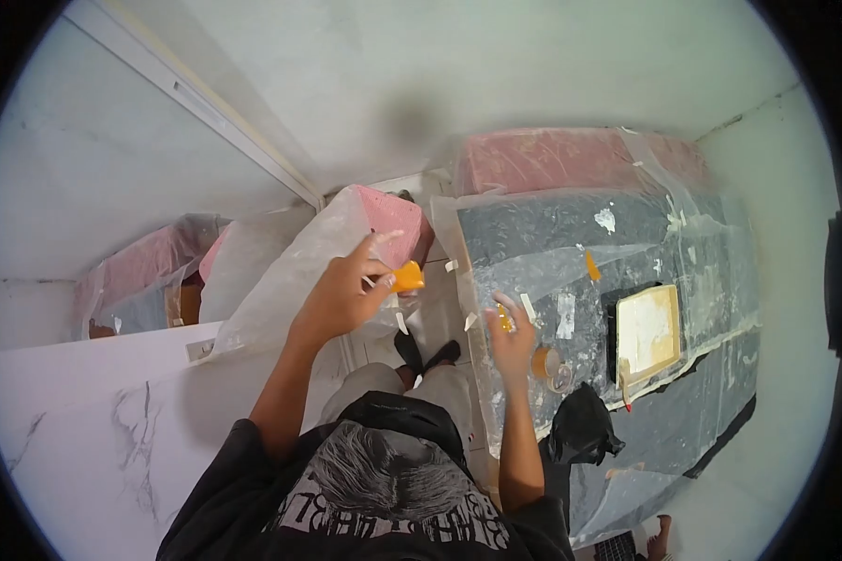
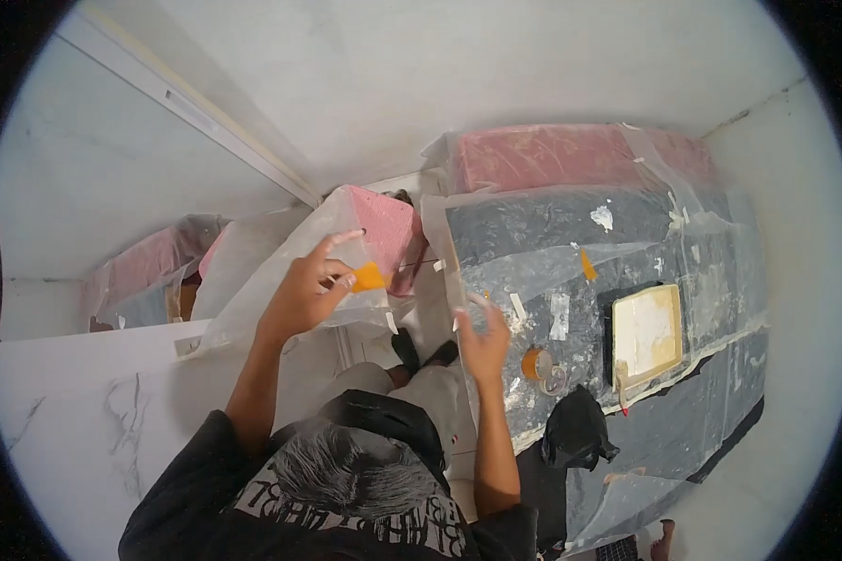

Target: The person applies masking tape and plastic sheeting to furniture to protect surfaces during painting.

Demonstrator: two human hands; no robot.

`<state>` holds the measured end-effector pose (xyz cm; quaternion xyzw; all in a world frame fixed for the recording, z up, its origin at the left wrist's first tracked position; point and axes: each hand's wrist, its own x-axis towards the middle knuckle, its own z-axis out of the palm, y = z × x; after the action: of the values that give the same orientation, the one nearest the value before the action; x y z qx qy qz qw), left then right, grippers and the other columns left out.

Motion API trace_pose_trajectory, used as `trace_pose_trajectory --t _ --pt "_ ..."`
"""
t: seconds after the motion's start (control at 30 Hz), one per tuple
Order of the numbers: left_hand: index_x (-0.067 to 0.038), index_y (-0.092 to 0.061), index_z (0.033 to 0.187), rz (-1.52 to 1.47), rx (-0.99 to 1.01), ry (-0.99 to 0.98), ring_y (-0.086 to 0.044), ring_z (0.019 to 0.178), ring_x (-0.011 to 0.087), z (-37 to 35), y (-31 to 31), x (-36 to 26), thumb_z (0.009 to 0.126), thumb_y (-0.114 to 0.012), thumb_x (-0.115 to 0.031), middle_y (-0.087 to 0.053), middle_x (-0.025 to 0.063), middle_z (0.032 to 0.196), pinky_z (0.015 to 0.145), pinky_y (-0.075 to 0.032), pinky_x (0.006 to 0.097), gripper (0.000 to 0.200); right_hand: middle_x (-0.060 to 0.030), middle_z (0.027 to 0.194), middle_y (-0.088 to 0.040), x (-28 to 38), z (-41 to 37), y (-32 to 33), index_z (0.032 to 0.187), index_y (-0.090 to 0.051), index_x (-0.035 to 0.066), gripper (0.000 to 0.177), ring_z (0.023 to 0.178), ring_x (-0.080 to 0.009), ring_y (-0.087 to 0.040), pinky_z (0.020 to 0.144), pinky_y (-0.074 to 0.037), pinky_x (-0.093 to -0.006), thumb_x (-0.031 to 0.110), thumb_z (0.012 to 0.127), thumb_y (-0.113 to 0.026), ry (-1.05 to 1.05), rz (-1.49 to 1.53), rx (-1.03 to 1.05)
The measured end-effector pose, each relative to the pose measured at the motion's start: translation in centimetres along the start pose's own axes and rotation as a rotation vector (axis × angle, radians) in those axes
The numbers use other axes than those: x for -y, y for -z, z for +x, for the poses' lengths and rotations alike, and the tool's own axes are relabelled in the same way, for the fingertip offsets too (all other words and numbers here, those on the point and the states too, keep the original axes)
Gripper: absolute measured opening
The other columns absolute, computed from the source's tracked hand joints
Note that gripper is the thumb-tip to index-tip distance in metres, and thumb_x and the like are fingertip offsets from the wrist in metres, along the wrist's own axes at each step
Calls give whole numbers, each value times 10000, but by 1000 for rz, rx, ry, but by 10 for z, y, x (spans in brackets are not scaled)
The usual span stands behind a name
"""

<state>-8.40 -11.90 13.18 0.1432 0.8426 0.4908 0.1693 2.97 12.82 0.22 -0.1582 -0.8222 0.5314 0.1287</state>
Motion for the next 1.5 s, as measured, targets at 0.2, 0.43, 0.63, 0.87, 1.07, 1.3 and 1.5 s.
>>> trace_pose_trajectory --t 0.2,0.43,0.63,0.87,1.07,1.3,1.5 --pt "-30 -363 1376 -71 194 18 -677 737 234 -18 -4 1 845 -555 -35 -706 141 854 700 -528 310 565 -130 1009 -675 104 24 -36 1031 -664 -22 250 973 -193 -622 885 -448 -301 118 827 -709 216 147 316" --pt "-72 -386 1370 -274 -21 77 -667 952 236 -33 -9 27 866 -599 -88 -700 142 991 835 -507 313 548 -65 804 -672 95 31 -61 884 -697 -19 92 746 -142 -607 767 -464 -282 62 846 -678 123 280 429" --pt "-40 -417 1349 -1051 -313 513 -612 1080 218 -65 -13 83 896 -597 -183 -605 144 1229 966 -437 371 508 -87 902 -662 95 56 -64 874 -659 -11 84 870 -164 -604 834 -457 -301 73 872 -655 119 380 239" --pt "-10 -450 1286 -881 -80 1013 -607 1009 251 -110 -70 255 813 -697 -338 -593 135 1178 867 -473 356 627 -99 944 -644 108 81 -56 946 -613 -4 111 887 -145 -582 823 -446 -276 83 889 -650 227 601 262" --pt "-32 -477 1282 -543 -354 994 -512 1095 228 -98 -114 338 650 -829 -372 -513 93 1264 889 -428 398 800 -45 915 -643 88 82 -48 952 -614 13 107 824 -80 -562 756 -443 -223 91 892 -654 17 586 358" --pt "-114 -423 1314 -1034 -611 1316 -504 1140 264 -86 -147 384 767 -725 -301 -510 109 1270 871 -432 452 652 -15 873 -616 64 79 -23 928 -609 18 94 782 -65 -526 735 -428 -216 90 892 -656 -88 510 376" --pt "-144 -611 1006 -1074 -793 1203 -560 796 149 -81 -138 397 863 -617 -342 -622 27 936 713 -460 360 244 -2 863 -602 60 82 -31 916 -613 16 100 780 -60 -522 715 -429 -217 99 892 -663 -156 493 394"
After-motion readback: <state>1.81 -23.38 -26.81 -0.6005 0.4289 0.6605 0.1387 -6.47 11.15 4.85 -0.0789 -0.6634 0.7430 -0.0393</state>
